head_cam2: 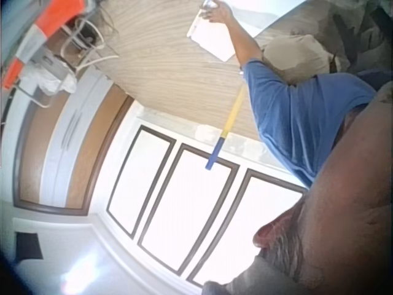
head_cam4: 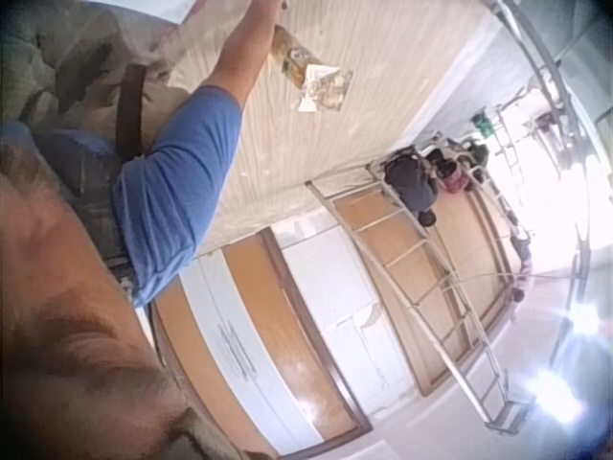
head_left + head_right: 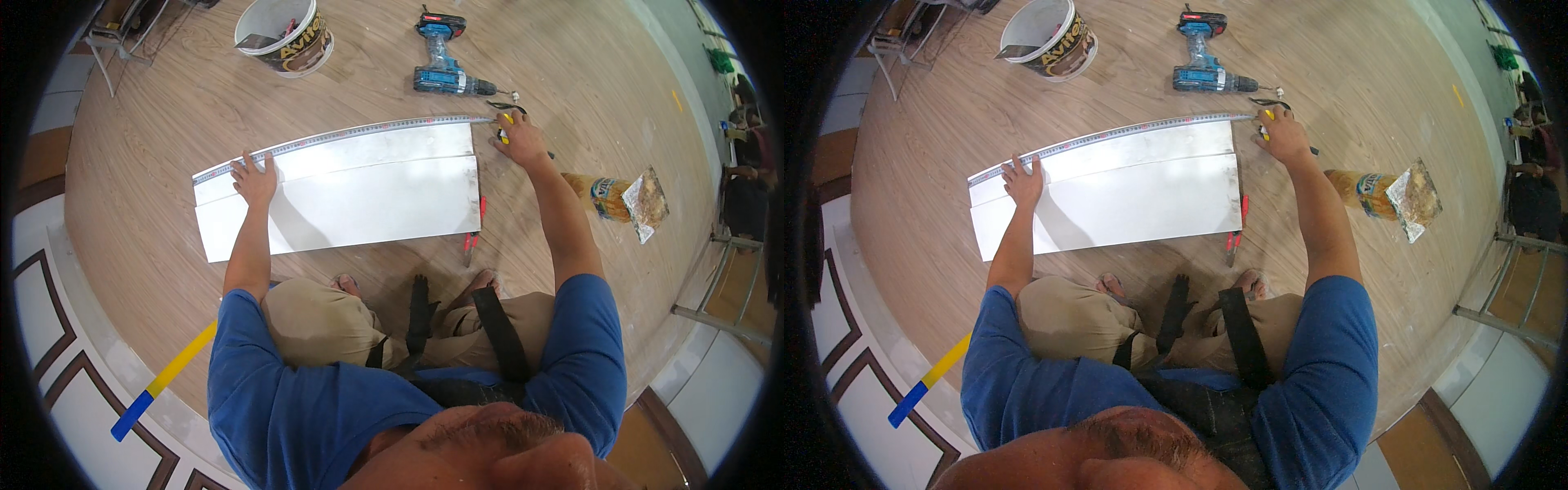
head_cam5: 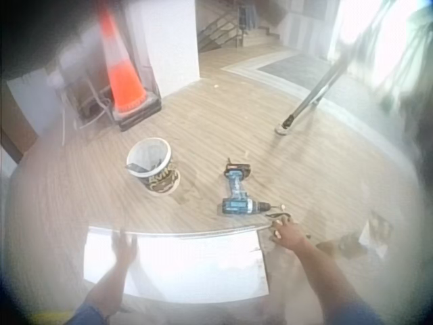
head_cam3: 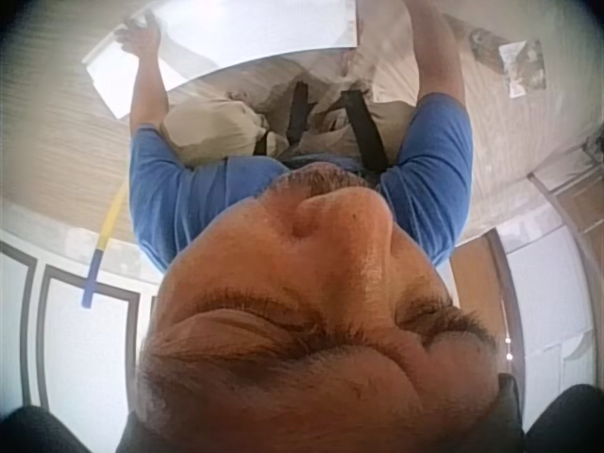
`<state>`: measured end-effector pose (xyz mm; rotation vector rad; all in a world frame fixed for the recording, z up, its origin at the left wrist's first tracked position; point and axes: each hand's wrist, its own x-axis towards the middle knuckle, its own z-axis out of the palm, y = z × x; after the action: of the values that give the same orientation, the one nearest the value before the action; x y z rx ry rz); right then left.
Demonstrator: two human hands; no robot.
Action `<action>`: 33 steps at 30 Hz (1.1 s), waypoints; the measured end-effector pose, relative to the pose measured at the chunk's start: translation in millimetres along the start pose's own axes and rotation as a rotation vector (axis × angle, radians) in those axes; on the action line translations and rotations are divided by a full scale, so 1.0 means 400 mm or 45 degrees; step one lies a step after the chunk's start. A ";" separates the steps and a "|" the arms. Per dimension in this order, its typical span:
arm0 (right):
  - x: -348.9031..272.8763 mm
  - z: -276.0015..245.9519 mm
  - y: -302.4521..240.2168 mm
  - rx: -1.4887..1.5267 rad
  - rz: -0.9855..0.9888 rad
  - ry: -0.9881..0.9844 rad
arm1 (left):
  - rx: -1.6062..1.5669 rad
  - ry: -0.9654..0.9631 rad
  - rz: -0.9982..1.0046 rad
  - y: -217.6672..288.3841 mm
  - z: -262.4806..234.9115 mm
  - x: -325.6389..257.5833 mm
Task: The person fits a white skirting board into a corner, removes it, and then measures and marks it on the floor using a tape measure and marker. The person handles the skirting board, tape measure, and marker.
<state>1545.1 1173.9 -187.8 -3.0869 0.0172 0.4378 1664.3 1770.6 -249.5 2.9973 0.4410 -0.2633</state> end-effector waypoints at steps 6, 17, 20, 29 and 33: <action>-0.008 -0.002 -0.003 -0.010 0.013 0.009 | -0.015 -0.010 -0.021 0.008 -0.004 -0.002; -0.008 0.007 -0.001 -0.003 0.018 0.011 | -0.023 -0.041 -0.051 0.007 -0.004 0.004; -0.006 0.004 -0.007 0.009 0.033 -0.007 | -0.023 -0.062 -0.067 0.009 -0.006 0.007; -0.009 0.016 -0.013 0.000 0.064 -0.003 | -0.013 -0.100 -0.075 0.007 -0.004 0.015; -0.010 0.000 -0.028 -0.023 0.089 -0.034 | -0.007 -0.110 -0.078 0.004 -0.005 0.017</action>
<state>1541.4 1185.3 -186.3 -3.1053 0.1216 0.4839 1671.4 1771.2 -248.5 2.9569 0.5243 -0.3949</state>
